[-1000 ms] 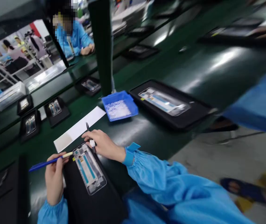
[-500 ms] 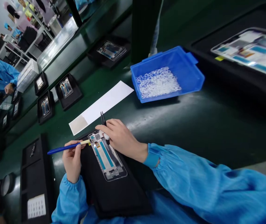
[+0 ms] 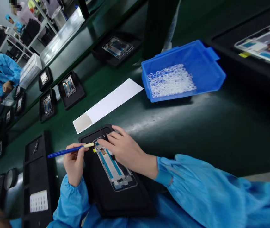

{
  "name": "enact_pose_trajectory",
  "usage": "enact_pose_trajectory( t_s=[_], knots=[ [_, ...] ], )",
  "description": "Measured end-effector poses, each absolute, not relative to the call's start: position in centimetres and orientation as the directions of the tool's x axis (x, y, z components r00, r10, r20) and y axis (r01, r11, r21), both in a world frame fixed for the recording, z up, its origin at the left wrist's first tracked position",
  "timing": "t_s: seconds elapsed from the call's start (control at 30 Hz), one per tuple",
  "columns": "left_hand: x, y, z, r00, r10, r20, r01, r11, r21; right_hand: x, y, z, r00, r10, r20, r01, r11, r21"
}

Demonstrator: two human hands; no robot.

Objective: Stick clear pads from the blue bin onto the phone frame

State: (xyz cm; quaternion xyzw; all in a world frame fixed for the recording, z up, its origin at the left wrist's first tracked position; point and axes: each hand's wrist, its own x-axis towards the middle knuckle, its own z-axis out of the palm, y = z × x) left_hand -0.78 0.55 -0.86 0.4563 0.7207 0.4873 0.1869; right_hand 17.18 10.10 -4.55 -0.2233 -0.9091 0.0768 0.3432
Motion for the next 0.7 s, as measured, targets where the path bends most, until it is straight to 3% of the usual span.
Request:
enact_pose_trajectory(
  t_s=[0.33, 0.7],
  knots=[
    [-0.4, -0.2, -0.8, -0.438, 0.861, 0.258, 0.615, 0.078, 0.785, 18.0, 12.1, -4.8, -0.637, 0.523, 0.567, 0.347, 0.851, -0.395],
    [0.9, 0.7, 0.1, -0.283, 0.893, 0.349, 0.779, 0.001, 0.628, 19.1, 12.0, -5.2, -0.693, 0.613, 0.379, 0.210, 0.674, -0.708]
  ],
)
